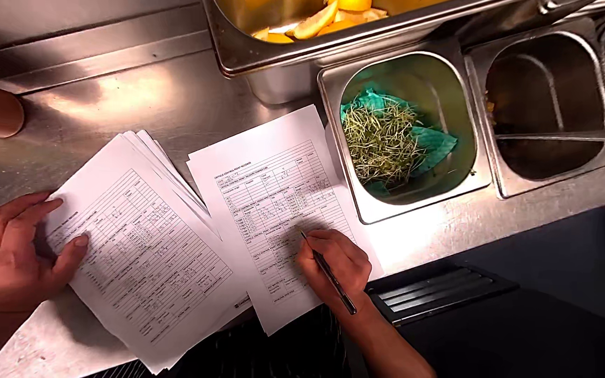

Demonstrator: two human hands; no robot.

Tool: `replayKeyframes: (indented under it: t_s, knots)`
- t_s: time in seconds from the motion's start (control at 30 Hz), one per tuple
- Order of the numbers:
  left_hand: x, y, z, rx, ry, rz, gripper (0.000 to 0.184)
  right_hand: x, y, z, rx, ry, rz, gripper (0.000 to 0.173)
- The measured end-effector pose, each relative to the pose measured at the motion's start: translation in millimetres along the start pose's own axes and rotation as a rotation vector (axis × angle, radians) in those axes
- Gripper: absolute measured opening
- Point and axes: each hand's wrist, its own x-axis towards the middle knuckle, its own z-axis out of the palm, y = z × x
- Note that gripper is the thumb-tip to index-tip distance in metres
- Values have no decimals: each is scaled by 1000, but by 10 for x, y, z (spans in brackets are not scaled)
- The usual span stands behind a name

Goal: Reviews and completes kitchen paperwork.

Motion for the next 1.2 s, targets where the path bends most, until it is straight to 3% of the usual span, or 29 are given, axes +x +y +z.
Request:
replayKeyframes:
  t_s: [0.33, 0.53, 0.87, 1.2]
  knots:
    - [-34, -52, 29, 4, 7, -12, 75, -15, 12, -17, 63, -27, -56, 12]
    - [23, 167, -51, 23, -17, -52, 76, -14, 8, -12, 72, -65, -55, 12]
    - [67, 292, -43, -117, 3, -16, 70, -28, 4, -18, 48, -43, -59, 11]
    - [77, 351, -46, -100, -37, -67, 75, -21, -5, -9, 17, -14, -50, 12]
